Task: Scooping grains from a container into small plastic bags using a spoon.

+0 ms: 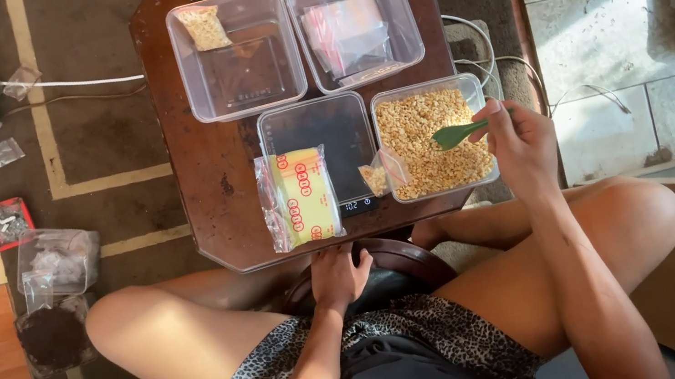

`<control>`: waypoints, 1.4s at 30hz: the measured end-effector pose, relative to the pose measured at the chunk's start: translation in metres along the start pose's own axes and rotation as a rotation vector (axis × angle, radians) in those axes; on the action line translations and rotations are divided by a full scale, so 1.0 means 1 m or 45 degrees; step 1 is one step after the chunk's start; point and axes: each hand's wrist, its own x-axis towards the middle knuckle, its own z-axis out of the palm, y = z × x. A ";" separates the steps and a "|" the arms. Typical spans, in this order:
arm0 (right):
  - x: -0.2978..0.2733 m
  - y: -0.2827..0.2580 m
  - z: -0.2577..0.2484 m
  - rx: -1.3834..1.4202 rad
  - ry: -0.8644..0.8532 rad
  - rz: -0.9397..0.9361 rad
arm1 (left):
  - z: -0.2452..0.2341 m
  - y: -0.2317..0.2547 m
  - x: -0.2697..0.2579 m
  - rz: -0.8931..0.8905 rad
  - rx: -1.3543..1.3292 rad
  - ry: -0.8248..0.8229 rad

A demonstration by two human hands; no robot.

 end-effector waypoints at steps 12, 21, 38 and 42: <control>0.005 -0.011 0.018 -0.107 -0.148 -0.523 | 0.002 -0.003 0.001 0.035 -0.034 0.054; -0.003 -0.006 0.017 -0.129 -0.076 -0.742 | 0.036 -0.018 0.005 0.104 0.013 0.274; 0.012 -0.022 0.007 -0.783 -0.351 -0.105 | -0.012 0.007 -0.007 0.011 -0.094 0.087; 0.004 -0.006 0.005 -0.672 -0.338 -0.168 | -0.037 0.016 -0.017 0.084 -0.193 0.171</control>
